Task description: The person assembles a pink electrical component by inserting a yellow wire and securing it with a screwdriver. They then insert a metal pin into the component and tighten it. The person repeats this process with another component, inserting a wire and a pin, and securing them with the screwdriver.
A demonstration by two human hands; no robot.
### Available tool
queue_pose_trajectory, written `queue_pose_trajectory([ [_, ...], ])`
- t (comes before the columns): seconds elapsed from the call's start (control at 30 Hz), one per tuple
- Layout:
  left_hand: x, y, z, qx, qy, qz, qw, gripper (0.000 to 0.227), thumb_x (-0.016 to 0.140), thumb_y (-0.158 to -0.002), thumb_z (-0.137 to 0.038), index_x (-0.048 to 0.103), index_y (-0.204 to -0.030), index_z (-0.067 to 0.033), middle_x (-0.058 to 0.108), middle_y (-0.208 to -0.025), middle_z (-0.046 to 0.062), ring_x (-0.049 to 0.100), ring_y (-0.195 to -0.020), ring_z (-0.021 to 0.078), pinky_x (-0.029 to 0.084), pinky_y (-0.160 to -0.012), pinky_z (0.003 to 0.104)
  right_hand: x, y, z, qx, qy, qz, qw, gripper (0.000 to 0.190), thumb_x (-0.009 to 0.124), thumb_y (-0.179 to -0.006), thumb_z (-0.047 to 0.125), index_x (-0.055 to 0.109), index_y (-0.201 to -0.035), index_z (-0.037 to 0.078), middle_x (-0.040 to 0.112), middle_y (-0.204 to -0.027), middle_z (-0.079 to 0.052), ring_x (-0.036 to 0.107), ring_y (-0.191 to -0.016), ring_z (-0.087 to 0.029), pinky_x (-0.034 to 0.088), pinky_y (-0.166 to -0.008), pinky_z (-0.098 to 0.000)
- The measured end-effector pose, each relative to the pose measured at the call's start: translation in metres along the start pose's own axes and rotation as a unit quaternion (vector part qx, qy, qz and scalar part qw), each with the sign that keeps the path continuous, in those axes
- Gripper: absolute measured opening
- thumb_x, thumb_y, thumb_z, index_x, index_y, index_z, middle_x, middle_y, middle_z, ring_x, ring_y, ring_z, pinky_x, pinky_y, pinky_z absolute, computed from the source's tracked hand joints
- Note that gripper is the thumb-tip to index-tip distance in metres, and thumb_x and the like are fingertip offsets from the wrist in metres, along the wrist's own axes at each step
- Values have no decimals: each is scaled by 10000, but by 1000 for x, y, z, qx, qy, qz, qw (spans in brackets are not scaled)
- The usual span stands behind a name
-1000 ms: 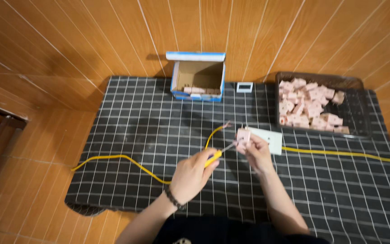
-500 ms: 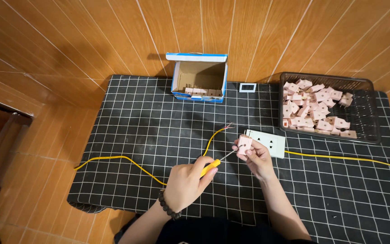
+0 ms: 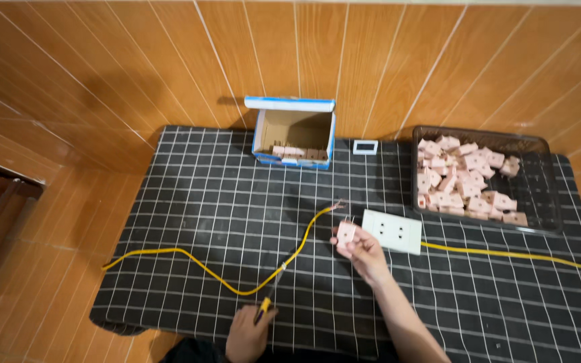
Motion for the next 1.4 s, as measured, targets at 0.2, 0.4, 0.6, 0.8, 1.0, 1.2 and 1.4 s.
queue_pose_trajectory([
  [0.2,-1,-3,-9,-10,-80,-49,996,252,602,-857,-163,722,-1037,-293,557,-783,17,559,-654,199,460,-563,336,-3,-6,-14,19,10,36,999,522,678,-983,-53,550,-1488,-27,678,-1375,-273,731,-1165,-341,620,-981,-362],
  [0.4,4,-13,-20,-69,-141,-138,978,390,488,-903,-99,727,-799,-389,509,-658,0,544,-579,191,421,-478,348,0,-6,-22,27,13,50,998,513,695,-970,-53,550,-1463,-62,677,-1370,-294,753,-1124,-370,652,-923,-388],
  [0.6,1,-16,-21,-57,-156,-145,975,353,512,-870,-101,727,-792,-370,542,-651,-10,567,-582,173,445,-473,327,5,-4,-22,26,21,46,998,551,719,-956,-57,542,-1477,-45,676,-1341,-344,754,-1117,-423,663,-905,-420],
  [0.8,8,-8,-14,-29,-147,-126,981,323,571,-871,-101,748,-843,-370,527,-663,-25,522,-558,154,423,-458,309,15,-5,-20,27,58,46,997,562,736,-952,-22,547,-1482,-23,698,-1342,-292,765,-1102,-380,664,-913,-408],
  [1.0,-10,-17,-15,33,-119,-166,978,341,472,-781,-105,715,-926,-296,477,-714,3,490,-581,191,351,-502,322,21,-3,-17,-1,50,60,997,558,754,-956,15,550,-1472,-43,680,-1343,-316,756,-1110,-389,663,-909,-404],
  [1.2,-22,-21,-20,38,-85,-144,985,266,536,-785,-126,706,-951,-246,464,-717,5,479,-592,192,366,-514,321,26,0,-3,-14,51,47,998,564,695,-983,26,500,-1503,-73,639,-1398,-348,728,-1174,-414,635,-949,-374],
  [1.4,-2,-4,-9,2,-57,-58,997,261,615,-822,-183,672,-1072,-228,563,-808,29,535,-679,220,400,-552,354,24,0,9,-42,53,40,997,535,692,-989,30,526,-1487,-74,637,-1406,-340,729,-1170,-383,631,-964,-399],
])
Point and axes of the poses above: each hand's wrist, its own y-axis away from the middle knuckle, its own x-axis out of the palm, z = x × y, the point moved 3 cm from there along -y, towards the middle knuckle
